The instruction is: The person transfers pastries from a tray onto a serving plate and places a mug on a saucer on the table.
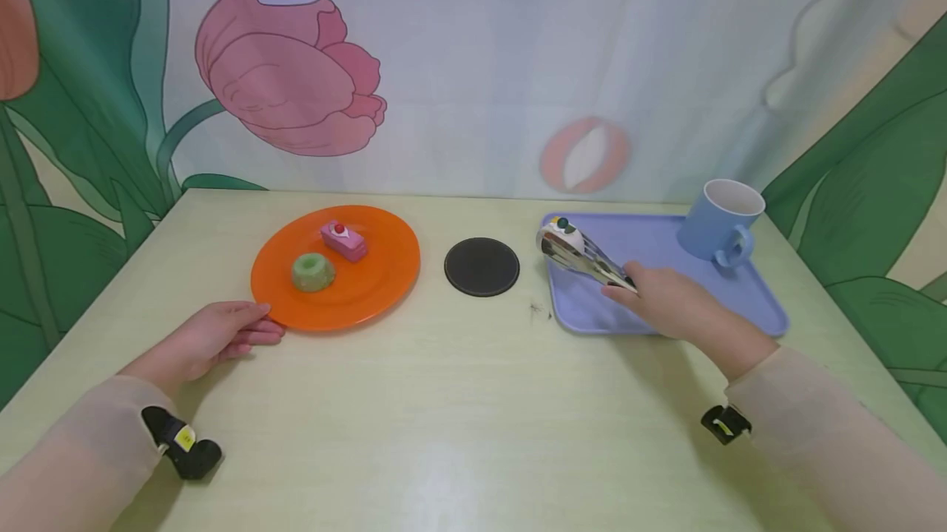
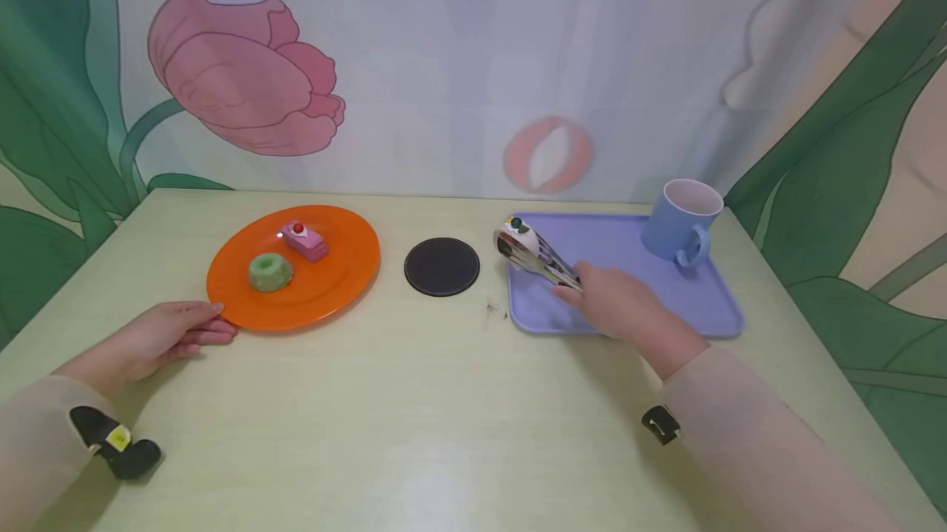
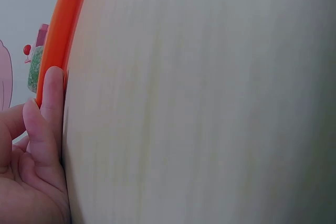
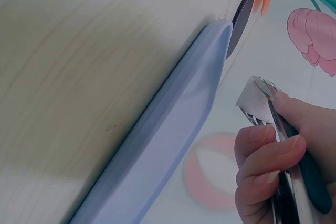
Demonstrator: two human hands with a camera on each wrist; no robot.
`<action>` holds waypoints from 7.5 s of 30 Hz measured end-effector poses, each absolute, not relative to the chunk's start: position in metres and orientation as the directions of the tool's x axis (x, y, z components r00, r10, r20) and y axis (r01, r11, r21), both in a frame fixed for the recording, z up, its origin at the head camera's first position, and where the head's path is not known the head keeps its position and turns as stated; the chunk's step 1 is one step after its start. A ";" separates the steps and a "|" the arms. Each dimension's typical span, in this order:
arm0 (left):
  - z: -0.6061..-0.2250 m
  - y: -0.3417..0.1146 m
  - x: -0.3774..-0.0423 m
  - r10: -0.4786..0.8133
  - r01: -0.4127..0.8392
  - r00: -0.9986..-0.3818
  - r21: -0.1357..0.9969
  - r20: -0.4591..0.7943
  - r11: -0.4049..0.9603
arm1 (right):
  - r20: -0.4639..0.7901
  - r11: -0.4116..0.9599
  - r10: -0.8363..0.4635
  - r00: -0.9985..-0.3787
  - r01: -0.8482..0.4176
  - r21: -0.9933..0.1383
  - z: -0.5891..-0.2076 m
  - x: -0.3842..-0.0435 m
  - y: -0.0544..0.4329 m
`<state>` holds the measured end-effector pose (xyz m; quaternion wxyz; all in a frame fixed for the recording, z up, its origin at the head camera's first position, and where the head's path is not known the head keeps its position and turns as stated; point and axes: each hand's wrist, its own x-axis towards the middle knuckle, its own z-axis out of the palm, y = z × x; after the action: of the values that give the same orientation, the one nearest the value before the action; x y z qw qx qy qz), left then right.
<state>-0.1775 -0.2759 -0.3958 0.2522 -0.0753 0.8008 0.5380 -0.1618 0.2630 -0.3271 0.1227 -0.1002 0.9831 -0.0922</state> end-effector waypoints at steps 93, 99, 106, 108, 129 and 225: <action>-0.397 -0.274 -0.175 0.148 -0.372 -0.872 0.829 -0.466 0.417 | -0.190 0.940 -0.315 -0.930 -0.277 -0.201 -0.328 -0.172 0.206; -0.396 -0.273 -0.175 0.146 -0.377 -0.872 0.830 -0.468 0.412 | -0.186 0.936 -0.319 -0.929 -0.279 -0.213 -0.326 -0.171 0.201; -0.397 -0.274 -0.176 0.146 -0.377 -0.871 0.829 -0.469 0.414 | -0.181 0.936 -0.323 -0.929 -0.285 -0.207 -0.324 -0.171 0.196; -0.397 -0.274 -0.176 0.151 -0.373 -0.872 0.831 -0.466 0.413 | -0.186 0.936 -0.323 -0.928 -0.284 -0.205 -0.325 -0.172 0.194; -0.400 -0.276 -0.178 0.146 -0.364 -0.878 0.835 -0.455 0.413 | -0.161 0.927 -0.345 -0.925 -0.310 -0.209 -0.328 -0.180 0.177; -0.399 -0.276 -0.179 0.156 -0.378 -0.865 0.825 -0.476 0.419 | -0.218 0.916 -0.396 -0.892 -0.367 -0.163 -0.326 -0.199 0.124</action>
<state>-0.1791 -0.2759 -0.3992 0.2500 -0.0691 0.8044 0.5345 -0.1985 0.1239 -0.3259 0.1242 -0.1964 0.9708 -0.0587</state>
